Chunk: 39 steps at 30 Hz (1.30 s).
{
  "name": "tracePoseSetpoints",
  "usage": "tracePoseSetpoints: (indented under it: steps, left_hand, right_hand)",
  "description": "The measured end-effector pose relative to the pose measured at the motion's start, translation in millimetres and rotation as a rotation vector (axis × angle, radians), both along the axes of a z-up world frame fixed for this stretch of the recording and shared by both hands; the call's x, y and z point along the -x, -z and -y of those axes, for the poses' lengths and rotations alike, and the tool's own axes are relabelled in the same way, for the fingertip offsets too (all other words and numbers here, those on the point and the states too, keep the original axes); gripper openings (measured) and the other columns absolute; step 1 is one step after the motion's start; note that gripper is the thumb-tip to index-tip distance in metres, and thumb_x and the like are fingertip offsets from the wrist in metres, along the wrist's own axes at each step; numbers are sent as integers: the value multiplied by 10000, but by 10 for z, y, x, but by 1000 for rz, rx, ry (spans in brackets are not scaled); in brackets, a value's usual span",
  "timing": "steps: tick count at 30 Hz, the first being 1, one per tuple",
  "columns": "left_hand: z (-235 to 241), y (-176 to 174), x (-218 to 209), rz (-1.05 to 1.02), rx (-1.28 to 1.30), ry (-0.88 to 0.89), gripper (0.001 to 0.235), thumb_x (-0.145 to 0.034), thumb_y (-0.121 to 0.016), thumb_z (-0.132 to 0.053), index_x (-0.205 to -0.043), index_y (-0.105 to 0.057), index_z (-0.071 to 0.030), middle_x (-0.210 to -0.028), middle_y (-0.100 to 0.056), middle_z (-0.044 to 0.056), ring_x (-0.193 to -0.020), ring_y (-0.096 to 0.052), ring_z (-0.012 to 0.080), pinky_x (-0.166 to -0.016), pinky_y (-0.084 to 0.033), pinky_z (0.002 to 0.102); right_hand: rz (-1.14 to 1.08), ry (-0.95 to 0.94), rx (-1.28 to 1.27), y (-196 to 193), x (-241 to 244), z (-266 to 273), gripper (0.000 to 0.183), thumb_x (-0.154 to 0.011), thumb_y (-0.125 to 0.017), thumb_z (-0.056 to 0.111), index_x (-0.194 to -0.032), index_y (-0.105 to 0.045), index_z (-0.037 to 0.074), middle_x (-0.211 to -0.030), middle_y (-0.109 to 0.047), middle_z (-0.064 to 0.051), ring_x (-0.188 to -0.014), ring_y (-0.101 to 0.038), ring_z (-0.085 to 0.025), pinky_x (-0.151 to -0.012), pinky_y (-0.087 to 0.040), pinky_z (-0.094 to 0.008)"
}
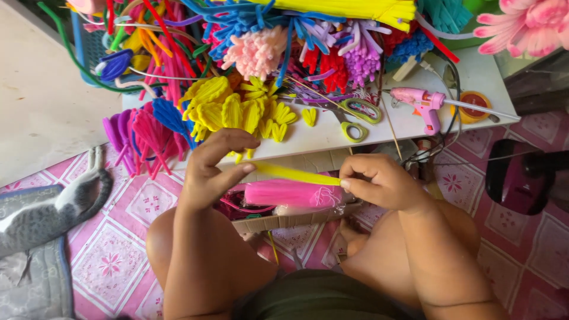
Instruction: The person sits on the floor and uses a hot glue gun to shape yellow pipe cleaners into small heart-shaped pieces. They repeatedly apply glue, fold the pipe cleaner, and place the finished pieces on the table.
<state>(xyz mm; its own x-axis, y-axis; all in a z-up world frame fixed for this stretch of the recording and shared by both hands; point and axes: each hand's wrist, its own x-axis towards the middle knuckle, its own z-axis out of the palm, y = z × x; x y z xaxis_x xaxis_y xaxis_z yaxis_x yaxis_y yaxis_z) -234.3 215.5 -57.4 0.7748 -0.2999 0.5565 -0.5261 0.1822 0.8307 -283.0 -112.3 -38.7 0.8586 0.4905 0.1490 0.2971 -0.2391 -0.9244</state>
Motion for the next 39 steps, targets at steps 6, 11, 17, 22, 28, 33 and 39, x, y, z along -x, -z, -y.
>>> tracePoseSetpoints:
  steps: [6,11,17,22,28,33,39]
  left_hand:
    - [548,-121,280,144,-551,94,315,-893,-733,-171,-1090,-705,73,-977,-716,311,-945,-672,543,-838,-545,611]
    - [942,384,287,-219,-510,356,173,-976,-607,-146,-997,-718,-15,-758,-720,216,-704,-714,429,-692,-575,486]
    - [969,628,196,-452,-470,299,168,-996,-613,-225,-1001,-735,-110,-628,-678,75,-555,-683,207,-600,-568,339]
    - [940,556,181,-467,-342,319,159,-990,-602,-151,-940,-721,-58,-627,-668,89,-531,-663,191,-539,-554,327]
    - [916,515,217,-496,-236,299,165,-994,-579,-126,-950,-717,-48,-656,-681,79,-536,-670,158,-514,-552,286]
    - [855,567,235,-503,-169,246,135,-986,-595,-104,-968,-703,-24,-667,-679,86,-525,-655,149,-484,-527,264]
    - [715,265,267,-575,-153,246,152,-1026,-596,-221,-967,-631,-85,-669,-622,4,-584,-560,69,-563,-453,225]
  right_hand:
    - [98,-38,311,55,20,-7,63,-845,-705,95,-799,-680,60,-683,-663,-141,-645,-684,-318,-606,-546,-394]
    - [65,10,386,-34,19,170,49,-857,-714,119,-855,-693,75,-762,-706,-152,-726,-715,-343,-652,-565,-415]
    - [-284,627,982,204,-240,1406,439,-955,-632,395,-1190,-730,37,-1150,-757,-215,-1148,-671,-420,-986,-522,-525]
    - [-172,986,885,1084,-663,1916,815,-857,-711,603,-1456,-557,71,-1337,-621,-214,-1277,-578,-398,-1054,-452,-514]
    - [139,1055,952,1382,-718,2051,454,-863,-781,578,-1158,-779,232,-903,-701,-83,-1002,-685,-347,-818,-541,-431]
    - [195,939,699,1166,-540,1937,358,-876,-781,364,-1171,-756,164,-948,-711,-143,-972,-683,-381,-800,-526,-479]
    - [-99,450,-144,328,-15,1341,534,-958,-630,120,-1464,-466,58,-1196,-628,-88,-806,-572,-121,-644,-490,-211]
